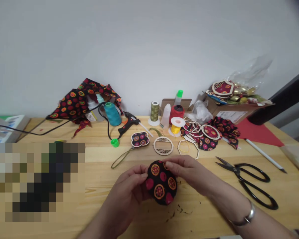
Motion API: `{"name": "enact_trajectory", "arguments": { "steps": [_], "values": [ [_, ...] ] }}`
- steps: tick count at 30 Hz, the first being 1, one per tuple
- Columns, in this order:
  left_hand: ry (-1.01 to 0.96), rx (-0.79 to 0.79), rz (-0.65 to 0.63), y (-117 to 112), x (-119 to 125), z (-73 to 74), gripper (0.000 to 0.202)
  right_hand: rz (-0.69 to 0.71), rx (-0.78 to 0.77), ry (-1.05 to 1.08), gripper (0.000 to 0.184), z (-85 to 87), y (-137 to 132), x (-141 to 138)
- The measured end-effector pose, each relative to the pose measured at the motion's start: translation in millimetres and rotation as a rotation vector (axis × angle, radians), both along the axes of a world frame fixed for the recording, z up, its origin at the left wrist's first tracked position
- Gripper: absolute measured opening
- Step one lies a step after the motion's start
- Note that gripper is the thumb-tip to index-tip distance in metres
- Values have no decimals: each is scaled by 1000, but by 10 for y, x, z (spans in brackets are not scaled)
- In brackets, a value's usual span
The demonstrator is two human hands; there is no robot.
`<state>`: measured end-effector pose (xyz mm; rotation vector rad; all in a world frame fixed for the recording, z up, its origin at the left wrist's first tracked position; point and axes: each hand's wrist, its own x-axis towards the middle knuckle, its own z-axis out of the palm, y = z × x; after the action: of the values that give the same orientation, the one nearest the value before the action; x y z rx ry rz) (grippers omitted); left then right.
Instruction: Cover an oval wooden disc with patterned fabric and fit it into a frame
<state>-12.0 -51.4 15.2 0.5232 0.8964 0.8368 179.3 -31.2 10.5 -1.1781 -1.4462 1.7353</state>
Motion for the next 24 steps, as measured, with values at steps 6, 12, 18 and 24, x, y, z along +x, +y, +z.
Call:
{"name": "enact_trajectory", "arguments": {
  "steps": [6, 12, 18, 24],
  "values": [
    [0, -14, 56, 3, 49, -18, 10, -156, -133, 58, 19, -106, -48, -10],
    [78, 46, -57, -17, 40, -99, 20, -238, -182, 122, 21, -136, -18, 4],
    [208, 71, -60, -41, 22, -160, 19, -275, -276, 138, 26, -168, -34, 4],
    [334, 112, -70, -54, 13, -160, 21, -308, -249, 126, 25, -200, -33, 10]
  ]
}}
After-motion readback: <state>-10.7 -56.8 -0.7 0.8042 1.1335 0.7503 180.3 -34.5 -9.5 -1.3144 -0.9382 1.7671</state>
